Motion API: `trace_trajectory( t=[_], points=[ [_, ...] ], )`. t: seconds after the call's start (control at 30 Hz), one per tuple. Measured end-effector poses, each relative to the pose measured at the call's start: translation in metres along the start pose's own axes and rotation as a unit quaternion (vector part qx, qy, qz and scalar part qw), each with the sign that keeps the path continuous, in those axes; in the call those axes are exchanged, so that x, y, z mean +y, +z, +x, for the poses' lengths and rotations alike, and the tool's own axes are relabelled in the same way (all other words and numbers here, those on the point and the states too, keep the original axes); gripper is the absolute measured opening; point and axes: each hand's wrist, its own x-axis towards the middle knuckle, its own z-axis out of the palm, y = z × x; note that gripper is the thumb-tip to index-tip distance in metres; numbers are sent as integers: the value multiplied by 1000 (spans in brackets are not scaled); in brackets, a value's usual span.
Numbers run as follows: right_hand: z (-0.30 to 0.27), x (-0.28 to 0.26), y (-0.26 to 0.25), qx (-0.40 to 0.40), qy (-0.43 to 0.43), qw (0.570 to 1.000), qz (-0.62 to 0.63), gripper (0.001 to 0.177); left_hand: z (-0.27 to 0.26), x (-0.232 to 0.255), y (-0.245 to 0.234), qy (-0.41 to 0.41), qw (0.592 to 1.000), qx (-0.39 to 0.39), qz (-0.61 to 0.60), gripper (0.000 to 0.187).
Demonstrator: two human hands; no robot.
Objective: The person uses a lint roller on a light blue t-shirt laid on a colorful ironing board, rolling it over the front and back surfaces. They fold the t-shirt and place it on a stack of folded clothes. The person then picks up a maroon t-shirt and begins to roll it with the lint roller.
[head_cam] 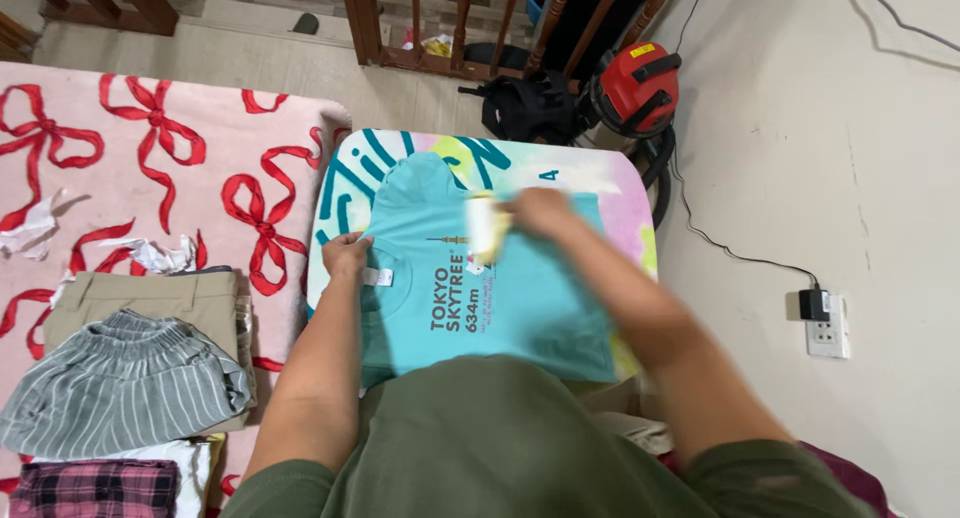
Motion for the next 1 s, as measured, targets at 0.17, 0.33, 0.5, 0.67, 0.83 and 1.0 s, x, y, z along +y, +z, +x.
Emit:
trace_trajectory(
  t=[0.17,0.33,0.5,0.67,0.83,1.0],
  points=[
    [-77,172,-21,14,60,996,-64,40,5,-2,3,-8,999,-25,-35,25],
    [-98,174,-49,39,112,986,-113,32,6,6,11,-19,985,-68,-161,22],
    [-37,23,-37,76,2,996,36,36,-9,17,24,-27,995,-12,-95,21],
    [2,-92,1,88,-171,981,-18,38,-4,9,25,3,995,22,-96,18],
    [-25,25,-16,-8,21,999,46,52,13,-6,20,35,994,17,-102,17],
    [-102,186,-36,14,94,994,-52,40,12,9,20,7,991,-17,-132,15]
  ],
)
